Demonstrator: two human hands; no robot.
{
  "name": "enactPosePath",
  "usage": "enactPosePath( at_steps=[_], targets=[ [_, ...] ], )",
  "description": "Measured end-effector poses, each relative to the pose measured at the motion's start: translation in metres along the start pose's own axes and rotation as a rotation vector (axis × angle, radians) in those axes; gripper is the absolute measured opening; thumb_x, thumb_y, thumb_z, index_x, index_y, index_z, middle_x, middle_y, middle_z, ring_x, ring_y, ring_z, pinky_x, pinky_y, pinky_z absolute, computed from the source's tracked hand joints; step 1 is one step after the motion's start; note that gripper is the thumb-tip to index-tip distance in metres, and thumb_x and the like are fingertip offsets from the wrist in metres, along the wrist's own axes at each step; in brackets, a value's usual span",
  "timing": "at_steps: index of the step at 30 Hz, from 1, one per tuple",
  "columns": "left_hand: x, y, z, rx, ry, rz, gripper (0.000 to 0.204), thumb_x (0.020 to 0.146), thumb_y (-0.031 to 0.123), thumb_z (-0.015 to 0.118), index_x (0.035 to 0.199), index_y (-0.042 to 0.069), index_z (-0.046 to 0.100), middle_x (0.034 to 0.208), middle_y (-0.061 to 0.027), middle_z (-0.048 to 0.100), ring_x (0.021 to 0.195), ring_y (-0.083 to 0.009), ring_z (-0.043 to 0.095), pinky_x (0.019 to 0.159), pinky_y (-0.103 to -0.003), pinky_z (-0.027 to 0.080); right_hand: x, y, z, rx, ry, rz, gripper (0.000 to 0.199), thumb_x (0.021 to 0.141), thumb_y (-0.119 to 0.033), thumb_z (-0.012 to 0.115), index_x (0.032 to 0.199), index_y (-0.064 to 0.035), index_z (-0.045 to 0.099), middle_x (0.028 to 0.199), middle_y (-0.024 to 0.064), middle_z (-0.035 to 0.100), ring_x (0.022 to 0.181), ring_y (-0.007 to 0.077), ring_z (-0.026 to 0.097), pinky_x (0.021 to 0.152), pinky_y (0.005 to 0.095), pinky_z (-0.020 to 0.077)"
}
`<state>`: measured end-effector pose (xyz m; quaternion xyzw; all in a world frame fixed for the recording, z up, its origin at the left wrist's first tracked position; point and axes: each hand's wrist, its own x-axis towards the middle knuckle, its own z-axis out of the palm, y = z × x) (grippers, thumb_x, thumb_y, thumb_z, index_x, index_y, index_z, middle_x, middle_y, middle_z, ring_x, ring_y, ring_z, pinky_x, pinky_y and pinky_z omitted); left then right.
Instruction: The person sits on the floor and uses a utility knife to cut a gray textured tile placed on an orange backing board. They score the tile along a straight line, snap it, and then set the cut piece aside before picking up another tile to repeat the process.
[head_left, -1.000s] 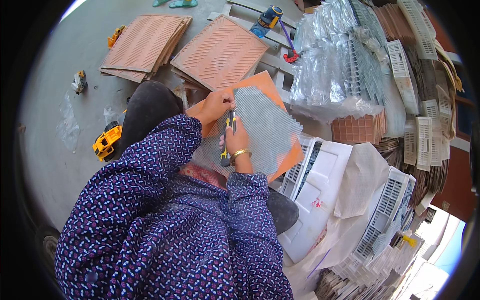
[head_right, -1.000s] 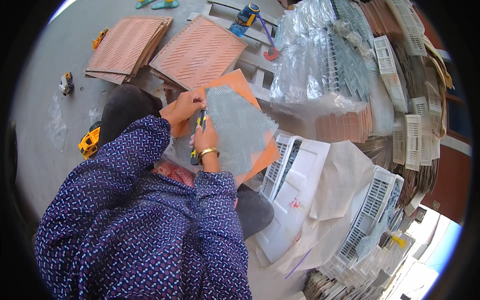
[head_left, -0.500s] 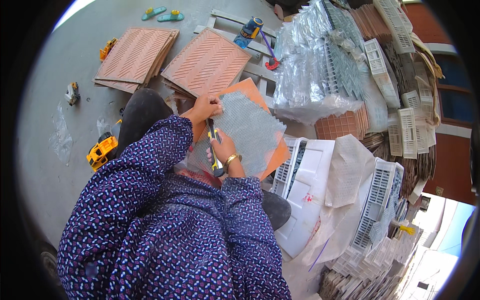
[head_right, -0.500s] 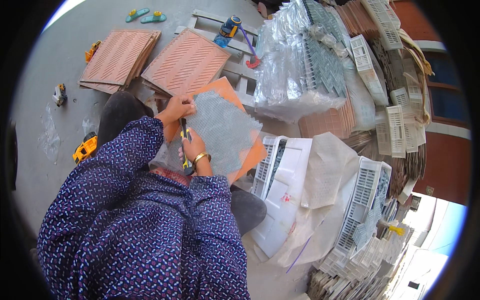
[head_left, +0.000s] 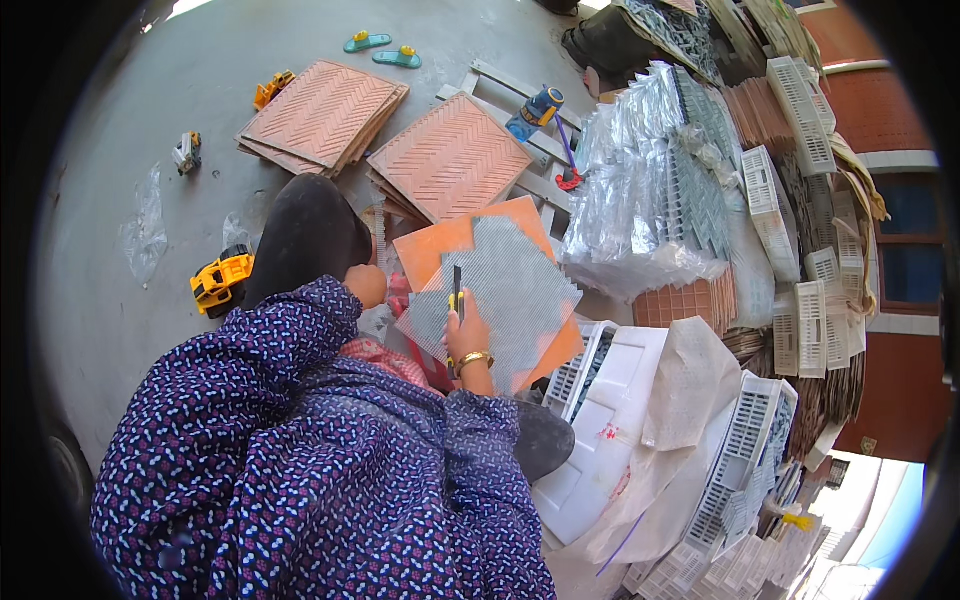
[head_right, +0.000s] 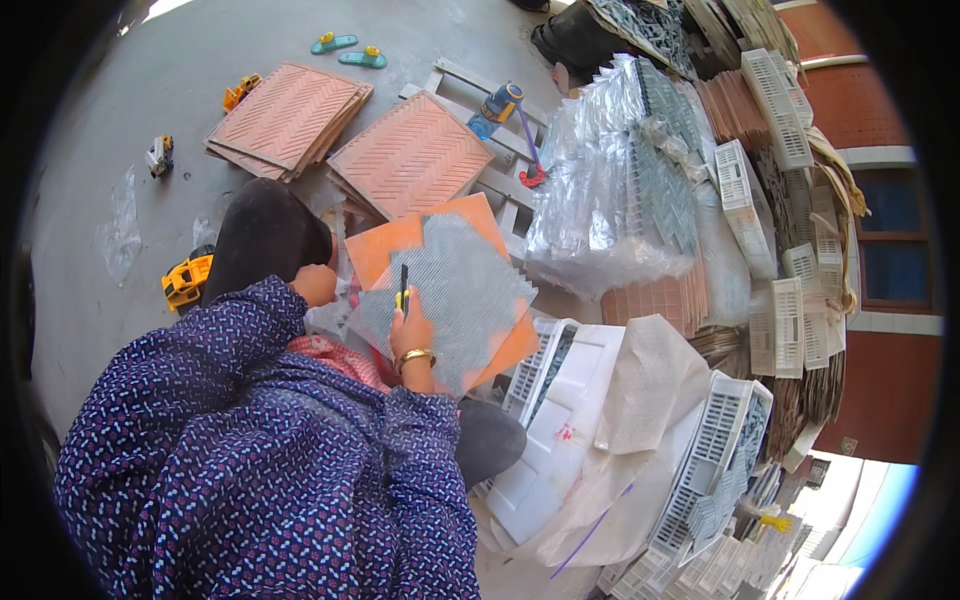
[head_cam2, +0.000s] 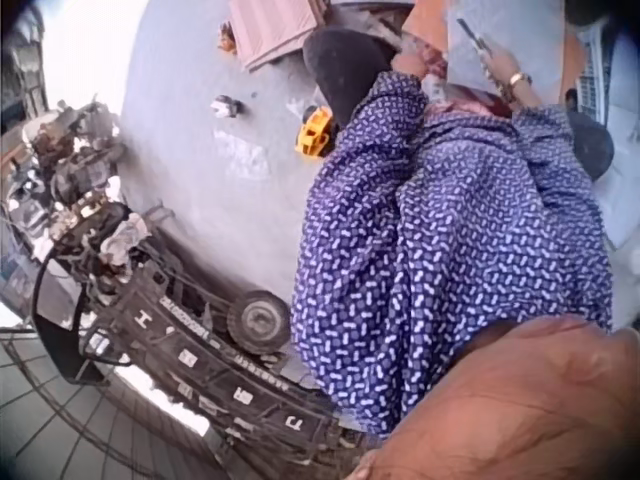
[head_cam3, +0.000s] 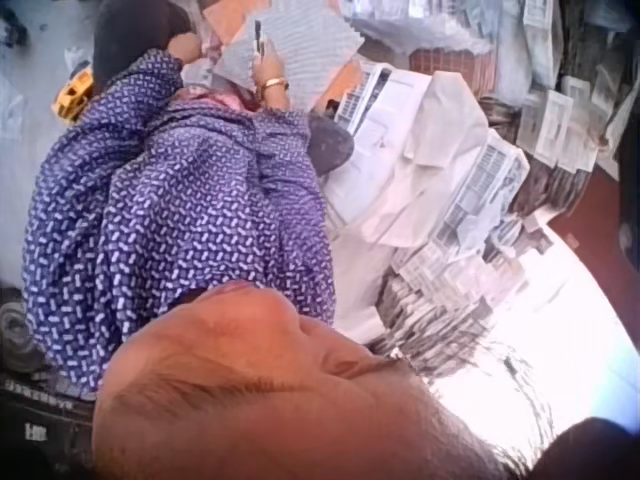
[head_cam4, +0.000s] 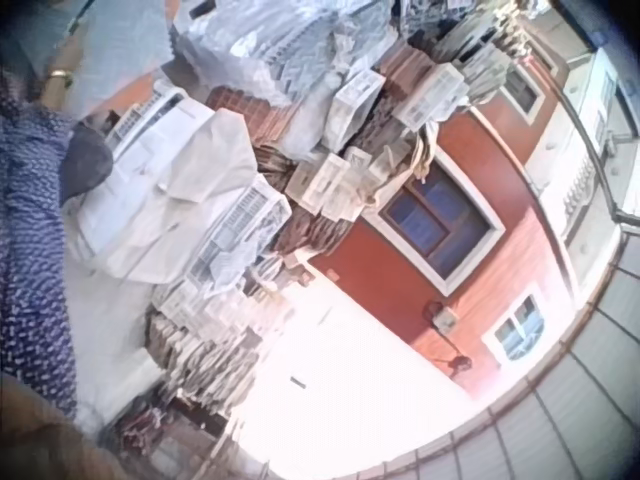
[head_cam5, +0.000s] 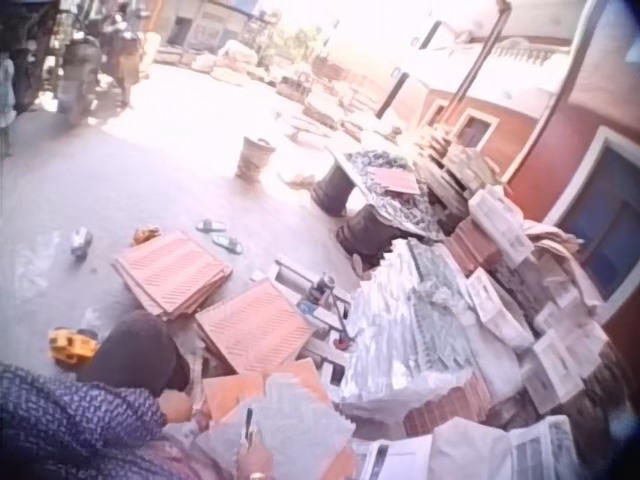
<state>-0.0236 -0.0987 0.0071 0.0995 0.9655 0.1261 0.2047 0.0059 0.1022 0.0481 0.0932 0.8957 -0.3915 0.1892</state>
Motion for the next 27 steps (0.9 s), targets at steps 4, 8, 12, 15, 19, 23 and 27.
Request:
enactPosePath(
  at_steps=[4,8,12,15,19,23,27],
  targets=[
    [0.006,0.023,-0.015,-0.085,0.225,0.031,0.018,0.075,0.017,0.051,0.067,0.002,0.06,0.068,-0.0143,0.06,0.064,-0.0292,0.06,0.057,-0.037,0.048,0.009,-0.011,0.0,-0.432,-0.001,-0.145,0.05,0.081,-0.015,0.048,0.127,-0.0188,0.031,0.076,0.0216,0.059,0.07,0.0389,0.057,0.064,0.0461,0.0455],
    [0.031,0.043,-0.001,-0.488,0.403,0.04,0.013,0.072,0.015,0.056,0.067,0.003,0.058,0.066,-0.0165,0.058,0.065,-0.0316,0.058,0.057,-0.039,0.046,0.017,-0.02,-0.004,-0.588,-0.077,-0.138,0.048,0.082,-0.018,0.046,0.128,-0.0205,0.032,0.079,0.0219,0.059,0.072,0.0379,0.058,0.065,0.0464,0.0451],
    [0.037,0.06,0.0,-0.669,0.332,-0.061,0.007,0.067,0.007,0.057,0.069,0.0,0.058,0.068,-0.0202,0.057,0.069,-0.0353,0.058,0.06,-0.042,0.045,0.023,-0.02,-0.002,-0.681,-0.066,-0.096,0.047,0.082,-0.018,0.045,0.127,-0.0218,0.033,0.076,0.0209,0.06,0.069,0.0365,0.058,0.06,0.0467,0.0457],
    [0.05,0.06,0.021,-0.703,0.348,-0.122,0.007,0.067,0.007,0.056,0.068,0.001,0.057,0.068,-0.0201,0.057,0.069,-0.0353,0.057,0.06,-0.042,0.044,0.025,-0.014,0.008,-0.731,-0.028,-0.118,0.046,0.082,-0.018,0.043,0.127,-0.0221,0.033,0.074,0.0205,0.06,0.066,0.0362,0.059,0.057,0.0463,0.046],
    [0.054,0.058,0.029,-0.718,0.356,-0.156,0.007,0.066,0.008,0.057,0.064,0.003,0.053,0.064,-0.0174,0.055,0.066,-0.0336,0.056,0.057,-0.04,0.043,0.023,-0.015,0.013,-0.743,-0.01,-0.123,0.046,0.083,-0.017,0.041,0.128,-0.0211,0.031,0.071,0.0198,0.059,0.063,0.0361,0.058,0.056,0.0457,0.0456],
    [0.053,0.061,0.022,-0.74,0.309,-0.189,0.005,0.065,0.007,0.056,0.064,0.003,0.053,0.065,-0.0175,0.055,0.066,-0.0338,0.055,0.057,-0.04,0.042,0.023,-0.017,0.008,-0.739,-0.005,-0.145,0.046,0.083,-0.017,0.042,0.128,-0.0192,0.031,0.069,0.0192,0.059,0.059,0.0362,0.057,0.053,0.0461,0.0449],
    [0.055,0.057,0.02,-0.69,0.296,-0.209,0.004,0.064,0.006,0.057,0.065,0.004,0.054,0.067,-0.019,0.056,0.069,-0.0336,0.056,0.059,-0.04,0.042,0.029,-0.023,0.004,-0.693,-0.106,-0.122,0.054,0.083,-0.018,0.043,0.133,-0.0218,0.022,0.071,0.0189,0.059,0.061,0.0353,0.059,0.055,0.0432,0.0473]
  ],
)
